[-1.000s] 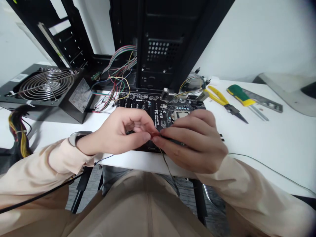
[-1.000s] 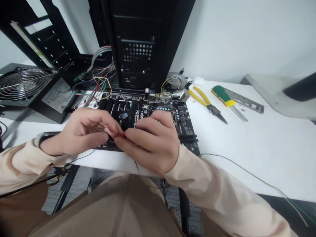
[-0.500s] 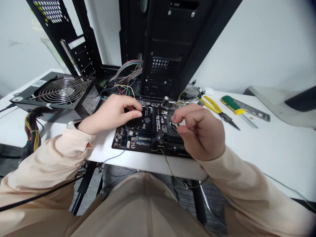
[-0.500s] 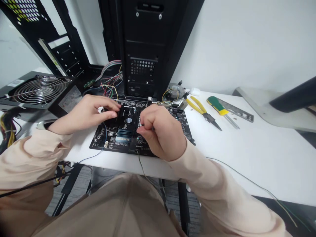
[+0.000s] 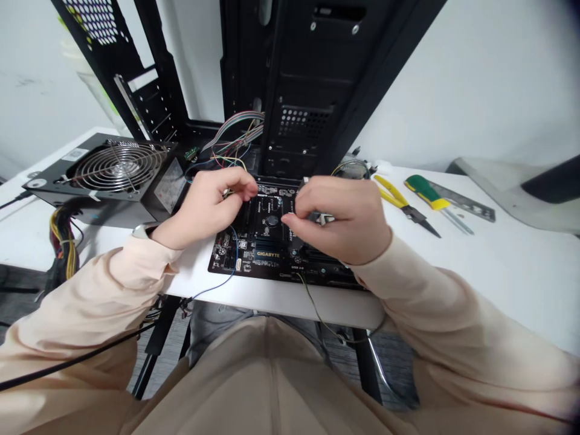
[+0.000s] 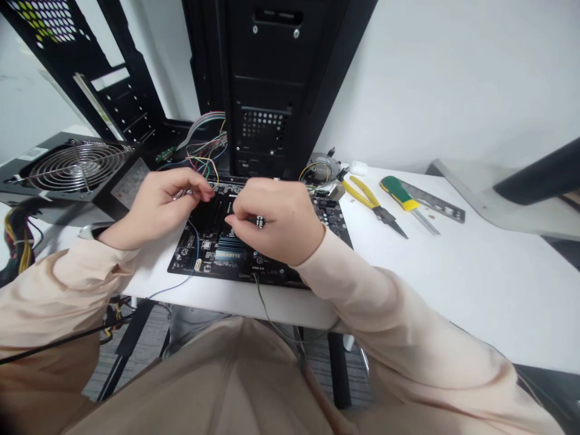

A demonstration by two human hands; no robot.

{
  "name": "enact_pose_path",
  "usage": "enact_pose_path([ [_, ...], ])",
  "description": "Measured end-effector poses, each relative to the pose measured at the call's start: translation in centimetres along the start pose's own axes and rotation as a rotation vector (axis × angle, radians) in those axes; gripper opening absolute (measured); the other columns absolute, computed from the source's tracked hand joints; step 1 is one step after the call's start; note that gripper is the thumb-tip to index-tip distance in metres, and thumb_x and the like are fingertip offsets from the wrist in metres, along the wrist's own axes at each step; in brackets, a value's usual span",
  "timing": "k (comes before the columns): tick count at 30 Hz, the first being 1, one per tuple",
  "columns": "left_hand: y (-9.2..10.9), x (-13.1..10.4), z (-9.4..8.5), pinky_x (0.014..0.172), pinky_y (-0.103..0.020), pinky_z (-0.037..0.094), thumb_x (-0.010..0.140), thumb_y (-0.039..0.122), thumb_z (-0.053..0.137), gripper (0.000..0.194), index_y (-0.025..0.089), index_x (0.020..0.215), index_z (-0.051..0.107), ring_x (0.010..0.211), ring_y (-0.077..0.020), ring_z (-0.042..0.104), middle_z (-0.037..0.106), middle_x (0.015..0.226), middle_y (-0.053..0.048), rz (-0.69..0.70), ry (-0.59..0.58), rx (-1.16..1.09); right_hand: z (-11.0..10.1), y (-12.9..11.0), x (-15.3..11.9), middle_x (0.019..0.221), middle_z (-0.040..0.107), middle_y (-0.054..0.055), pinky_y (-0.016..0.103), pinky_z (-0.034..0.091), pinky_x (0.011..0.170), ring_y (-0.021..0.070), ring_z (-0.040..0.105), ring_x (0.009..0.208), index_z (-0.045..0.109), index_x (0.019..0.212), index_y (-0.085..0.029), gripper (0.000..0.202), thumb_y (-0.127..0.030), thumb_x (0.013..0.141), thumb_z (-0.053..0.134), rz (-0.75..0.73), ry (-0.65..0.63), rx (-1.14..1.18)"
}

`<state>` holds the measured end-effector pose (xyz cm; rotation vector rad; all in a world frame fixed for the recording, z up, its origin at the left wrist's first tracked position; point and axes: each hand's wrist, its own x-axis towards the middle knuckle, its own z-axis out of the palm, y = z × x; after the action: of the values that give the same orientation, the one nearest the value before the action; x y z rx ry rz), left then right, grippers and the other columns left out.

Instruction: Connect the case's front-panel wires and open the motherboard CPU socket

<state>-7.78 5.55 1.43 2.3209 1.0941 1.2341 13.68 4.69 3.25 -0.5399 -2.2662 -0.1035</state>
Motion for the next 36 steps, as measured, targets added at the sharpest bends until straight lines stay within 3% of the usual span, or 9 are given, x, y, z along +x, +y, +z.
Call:
enact_pose_path([
  [4,0.0,0.1,0.3,0.053,-0.026,0.041,0.061,0.007,0.044,0.019,0.020,0.061,0.058,0.054,-0.0130,0.053,0.060,0.056,0.002,-0.014,-0.041,-0.175,0.6,-0.1,-1.0,0.062,0.063,-0.001,0.022,0.050,0.055,0.0095,0.059,0.059,0.051,0.059,-0.020,0.024,-0.011,0.081,0.053,-0.046,0.039,0.056],
  [7,0.6,0.9,0.9,0.051,-0.027,0.040,0.070,0.015,0.047,0.018,0.020,0.058,0.059,0.050,-0.0130,0.053,0.060,0.054,0.001,0.000,-0.105,-0.282,0.5,0.0,-1.3,0.064,0.064,-0.002,0.025,0.054,0.062,0.0104,0.061,0.061,0.050,0.060,-0.022,0.023,-0.009,0.079,0.051,-0.060,0.023,0.067],
  [11,1.9,2.1,2.5,0.052,-0.025,0.042,0.088,0.030,0.040,0.037,0.017,0.058,0.058,0.051,-0.0124,0.055,0.060,0.055,-0.001,0.010,-0.160,-0.347,0.3,0.5,-1.7,0.062,0.063,-0.002,0.026,0.053,0.064,0.0109,0.061,0.062,0.047,0.059,-0.023,0.024,-0.005,0.075,0.049,-0.098,-0.001,0.057],
  [14,2.6,2.0,3.2,0.055,-0.024,0.043,0.088,0.026,0.041,0.034,0.016,0.059,0.057,0.056,-0.0119,0.055,0.060,0.058,-0.001,0.000,-0.179,-0.295,0.2,0.7,-2.1,0.074,0.067,0.000,0.029,0.052,0.067,0.0113,0.062,0.068,0.054,0.071,-0.022,0.018,-0.005,0.076,0.047,-0.175,0.000,0.043],
  [18,2.9,0.6,2.5,0.058,-0.025,0.048,0.084,0.022,0.047,0.017,0.017,0.078,0.062,0.064,-0.0133,0.060,0.064,0.068,0.000,-0.132,-0.133,-0.407,0.6,0.0,-2.6,0.091,0.068,0.004,0.032,0.048,0.068,0.0146,0.063,0.080,0.061,0.103,-0.021,0.028,-0.010,0.082,0.046,-0.187,-0.043,-0.128],
  [22,3.0,-0.2,1.4,0.058,-0.026,0.053,0.087,0.029,0.046,0.021,0.018,0.093,0.063,0.070,-0.0168,0.067,0.068,0.074,-0.002,-0.248,-0.199,-0.680,1.6,-0.9,-3.2,0.097,0.068,0.004,0.035,0.046,0.075,0.0205,0.063,0.093,0.064,0.106,-0.028,0.025,-0.019,0.082,0.062,-0.165,0.142,-0.312],
  [24,3.1,-0.1,1.1,0.056,-0.025,0.054,0.088,0.032,0.047,0.021,0.018,0.087,0.063,0.069,-0.0172,0.069,0.068,0.072,-0.002,-0.324,-0.222,-0.783,1.9,-1.0,-3.5,0.100,0.068,0.003,0.037,0.044,0.078,0.0223,0.062,0.096,0.065,0.107,-0.031,0.031,-0.020,0.079,0.068,-0.183,0.203,-0.350],
  [29,3.6,0.3,1.0,0.051,-0.022,0.052,0.082,0.039,0.056,0.029,0.015,0.068,0.063,0.059,-0.0150,0.066,0.064,0.060,-0.002,-0.481,-0.234,-0.897,1.7,-0.9,-3.9,0.102,0.070,-0.002,0.035,0.043,0.083,0.0189,0.060,0.101,0.062,0.112,-0.040,0.030,-0.032,0.083,0.065,-0.174,0.165,-0.420],
  [36,3.7,0.2,1.0,0.049,-0.018,0.047,0.073,0.031,0.066,0.019,0.014,0.064,0.065,0.052,-0.0096,0.058,0.063,0.061,0.000,-0.530,-0.286,-0.940,1.7,-0.9,-3.9,0.105,0.070,-0.003,0.033,0.044,0.084,0.0161,0.061,0.100,0.059,0.117,-0.041,0.033,-0.035,0.085,0.062,-0.204,0.176,-0.523],
])
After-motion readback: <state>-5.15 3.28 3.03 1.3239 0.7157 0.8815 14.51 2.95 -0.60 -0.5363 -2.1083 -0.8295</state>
